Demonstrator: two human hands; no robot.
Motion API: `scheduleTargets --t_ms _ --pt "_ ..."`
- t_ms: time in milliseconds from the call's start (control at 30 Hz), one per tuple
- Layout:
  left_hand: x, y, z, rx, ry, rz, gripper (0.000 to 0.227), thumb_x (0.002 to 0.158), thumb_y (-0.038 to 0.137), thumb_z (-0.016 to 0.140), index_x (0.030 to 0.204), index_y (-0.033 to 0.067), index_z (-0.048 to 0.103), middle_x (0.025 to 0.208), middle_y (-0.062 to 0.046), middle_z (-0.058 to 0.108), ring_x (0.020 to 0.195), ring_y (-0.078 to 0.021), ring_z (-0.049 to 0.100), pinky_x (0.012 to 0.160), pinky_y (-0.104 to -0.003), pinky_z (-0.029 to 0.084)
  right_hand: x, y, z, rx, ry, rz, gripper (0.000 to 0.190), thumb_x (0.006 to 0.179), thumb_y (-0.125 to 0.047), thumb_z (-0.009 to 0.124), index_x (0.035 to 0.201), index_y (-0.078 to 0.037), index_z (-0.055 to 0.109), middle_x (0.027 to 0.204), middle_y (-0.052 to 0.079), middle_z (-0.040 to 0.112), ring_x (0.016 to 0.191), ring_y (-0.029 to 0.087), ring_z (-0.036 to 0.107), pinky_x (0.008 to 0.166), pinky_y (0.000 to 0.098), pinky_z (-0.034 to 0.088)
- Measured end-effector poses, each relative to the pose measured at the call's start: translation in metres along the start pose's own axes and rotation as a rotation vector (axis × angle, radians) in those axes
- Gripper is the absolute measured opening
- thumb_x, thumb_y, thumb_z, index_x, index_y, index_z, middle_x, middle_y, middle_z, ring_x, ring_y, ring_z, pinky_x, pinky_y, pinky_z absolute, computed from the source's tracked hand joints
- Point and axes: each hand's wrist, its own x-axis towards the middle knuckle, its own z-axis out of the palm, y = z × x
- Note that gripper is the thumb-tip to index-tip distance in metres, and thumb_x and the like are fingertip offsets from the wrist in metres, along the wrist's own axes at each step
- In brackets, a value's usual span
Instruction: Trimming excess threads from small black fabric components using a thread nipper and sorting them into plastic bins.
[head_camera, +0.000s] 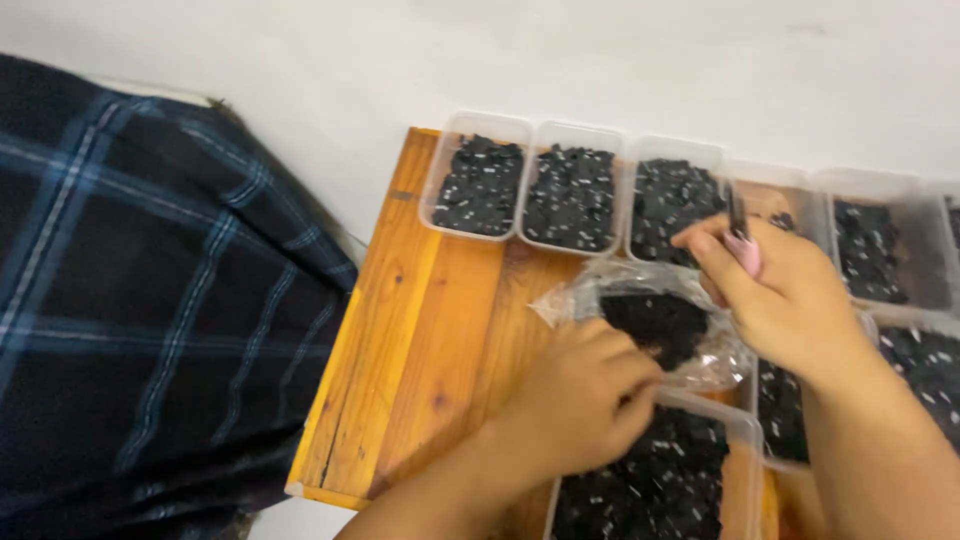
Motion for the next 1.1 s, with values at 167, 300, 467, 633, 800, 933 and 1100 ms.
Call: scheduleTargets --t_ms 167,300,467,633,800,933,1100 --pt "0.006 0.007 -0.004 -0.140 -0.091 0.088 0.009 0.095 0.003 0.057 0.093 0.0008 0.065 0.088 -0.016 0.062 0.083 -0.0351 0.058 0.082 -0.044 0.047 -0.050 0.060 0.005 0.363 0.084 -0.004 0.024 0.108 -0.026 0.057 0.107 -0.009 0.074 0.060 -0.003 0.049 0.058 0.009 0.044 0.060 0.0238 0.037" --pt "0.015 0.016 -0.011 -0.101 -0.004 0.148 0.008 0.096 -0.004 0.064 0.103 -0.0017 0.067 0.099 -0.014 0.067 0.089 -0.0307 0.064 0.085 -0.040 0.053 -0.060 0.076 0.012 0.639 0.106 0.032 0.015 0.103 -0.018 0.063 0.110 -0.008 0.071 0.062 -0.006 0.041 0.053 0.005 0.037 0.049 0.0202 0.030" --pt "0.009 0.025 -0.010 -0.011 -0.170 0.094 0.012 0.098 -0.001 0.061 0.107 0.0003 0.068 0.098 -0.012 0.066 0.090 -0.0317 0.063 0.084 -0.042 0.053 -0.068 0.084 0.020 0.553 0.178 -0.097 0.017 0.106 -0.022 0.065 0.118 -0.010 0.069 0.069 -0.006 0.046 0.060 0.005 0.041 0.055 0.0221 0.034" --pt "-0.003 0.030 -0.011 0.169 -0.291 0.096 0.018 0.090 -0.002 0.066 0.107 0.0012 0.071 0.089 -0.009 0.062 0.093 -0.0320 0.054 0.086 -0.044 0.050 -0.084 0.076 0.030 0.352 0.200 -0.113 0.013 0.105 -0.020 0.066 0.116 -0.014 0.070 0.064 -0.011 0.029 0.058 0.006 0.029 0.054 0.0230 0.027" --pt "-0.017 0.038 -0.008 0.394 -0.526 -0.043 0.009 0.086 0.010 0.067 0.088 0.0033 0.072 0.117 -0.011 0.054 0.115 -0.0383 0.043 0.078 -0.051 0.039 -0.091 0.070 0.044 0.331 0.215 -0.130 0.014 0.100 -0.020 0.070 0.114 -0.019 0.072 0.065 -0.010 0.044 0.062 0.005 0.045 0.070 0.0217 0.039" --pt "-0.018 0.049 -0.006 0.619 -0.517 -0.038 0.011 0.081 0.000 0.059 0.084 0.0060 0.068 0.127 -0.015 0.049 0.112 -0.0389 0.045 0.080 -0.051 0.039 -0.090 0.070 0.046 0.244 0.166 -0.108 0.016 0.098 -0.027 0.069 0.113 -0.022 0.073 0.061 -0.010 0.041 0.061 0.006 0.053 0.070 0.0255 0.042" --pt "-0.019 0.046 -0.002 0.714 -0.475 0.021 0.016 0.068 -0.001 0.066 0.060 0.0128 0.069 0.124 -0.010 0.053 0.100 -0.0377 0.044 0.072 -0.048 0.034 -0.092 0.072 0.048 0.226 0.199 -0.166 0.017 0.098 -0.028 0.069 0.114 -0.023 0.074 0.059 -0.008 0.049 0.059 0.009 0.055 0.068 0.0245 0.043"
